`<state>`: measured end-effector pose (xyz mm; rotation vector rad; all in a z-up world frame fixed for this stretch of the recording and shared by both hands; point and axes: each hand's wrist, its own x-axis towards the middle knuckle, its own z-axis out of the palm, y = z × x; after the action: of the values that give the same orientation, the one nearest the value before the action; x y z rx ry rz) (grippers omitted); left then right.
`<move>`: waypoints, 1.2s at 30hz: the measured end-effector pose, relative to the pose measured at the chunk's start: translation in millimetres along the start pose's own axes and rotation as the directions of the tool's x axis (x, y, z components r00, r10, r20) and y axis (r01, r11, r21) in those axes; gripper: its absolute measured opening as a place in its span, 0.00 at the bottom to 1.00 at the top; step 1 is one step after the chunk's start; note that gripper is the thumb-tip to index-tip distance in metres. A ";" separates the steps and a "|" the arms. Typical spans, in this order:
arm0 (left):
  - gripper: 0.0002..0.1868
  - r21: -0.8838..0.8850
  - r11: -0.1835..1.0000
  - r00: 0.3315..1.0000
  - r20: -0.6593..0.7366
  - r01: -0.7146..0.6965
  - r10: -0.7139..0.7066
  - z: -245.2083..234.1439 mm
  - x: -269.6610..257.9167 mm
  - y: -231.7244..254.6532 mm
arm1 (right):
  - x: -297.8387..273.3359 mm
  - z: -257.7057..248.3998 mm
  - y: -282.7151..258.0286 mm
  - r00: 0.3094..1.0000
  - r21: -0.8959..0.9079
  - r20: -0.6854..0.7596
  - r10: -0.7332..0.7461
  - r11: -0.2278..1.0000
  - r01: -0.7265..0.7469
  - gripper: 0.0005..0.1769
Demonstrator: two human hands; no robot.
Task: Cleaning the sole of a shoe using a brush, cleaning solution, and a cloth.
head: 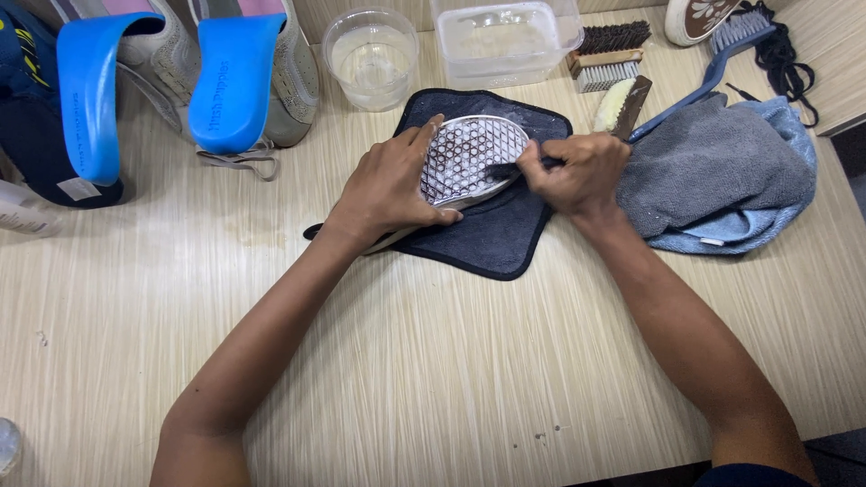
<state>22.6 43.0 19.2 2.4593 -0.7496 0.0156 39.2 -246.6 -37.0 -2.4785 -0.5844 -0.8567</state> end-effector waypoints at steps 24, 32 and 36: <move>0.63 0.023 1.000 0.999 0.035 0.021 -0.022 1.3 -0.1 1.9 | -10.8 12.1 35.5 0.999 -0.007 -0.035 -0.036 0.999 0.035 0.22; 0.61 -0.101 0.995 0.999 -0.018 -0.028 0.027 -5.0 -2.9 3.2 | -8.4 5.1 38.3 0.988 -0.071 -0.115 -0.101 0.993 0.093 0.17; 0.60 -0.164 0.985 0.998 -0.014 -0.062 0.060 -8.9 -2.0 1.4 | -6.6 0.9 59.5 0.978 -0.150 -0.150 -0.148 0.981 0.126 0.15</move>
<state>21.5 47.6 27.1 2.2785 -0.7898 -0.0117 65.9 -295.8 -58.3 -2.4844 -0.6652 -1.1761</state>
